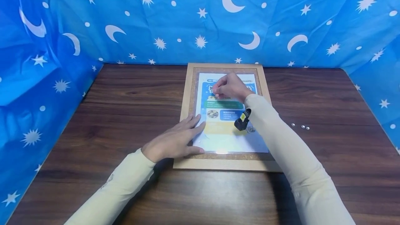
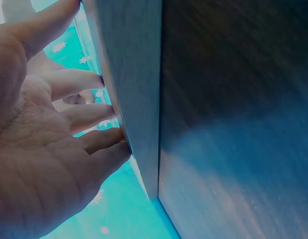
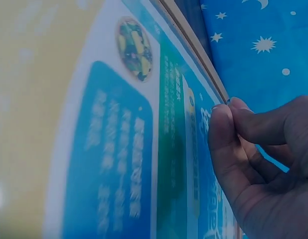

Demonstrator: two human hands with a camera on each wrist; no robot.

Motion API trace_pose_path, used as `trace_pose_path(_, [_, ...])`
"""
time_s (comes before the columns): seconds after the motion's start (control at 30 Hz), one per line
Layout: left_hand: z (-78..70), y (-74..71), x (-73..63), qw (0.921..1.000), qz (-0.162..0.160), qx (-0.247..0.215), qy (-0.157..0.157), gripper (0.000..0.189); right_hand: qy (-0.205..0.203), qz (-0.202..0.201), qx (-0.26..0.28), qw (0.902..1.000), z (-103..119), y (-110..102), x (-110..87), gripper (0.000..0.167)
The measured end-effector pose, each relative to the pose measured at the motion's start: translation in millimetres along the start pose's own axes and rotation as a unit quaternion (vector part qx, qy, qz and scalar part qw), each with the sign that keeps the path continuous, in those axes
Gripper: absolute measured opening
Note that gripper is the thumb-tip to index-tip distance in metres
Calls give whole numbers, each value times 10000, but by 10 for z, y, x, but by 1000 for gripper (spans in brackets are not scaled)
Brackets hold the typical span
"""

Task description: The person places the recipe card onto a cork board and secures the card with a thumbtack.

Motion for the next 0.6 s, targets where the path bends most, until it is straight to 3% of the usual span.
trace_pose_path(0.6, [4, -11, 3, 9997, 65, -156, -172, 84, -108, -484, 345, 9982, 67, 168, 481, 13])
Point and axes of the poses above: each hand's wrist, its own x-axis towards the middle knuckle, its own y-axis out of the palm, z = x × y, the point moved 3 cm from there along x, towards the middle knuckle, and after that the axes turned 14 degrees about x, right-handed, at the moved point
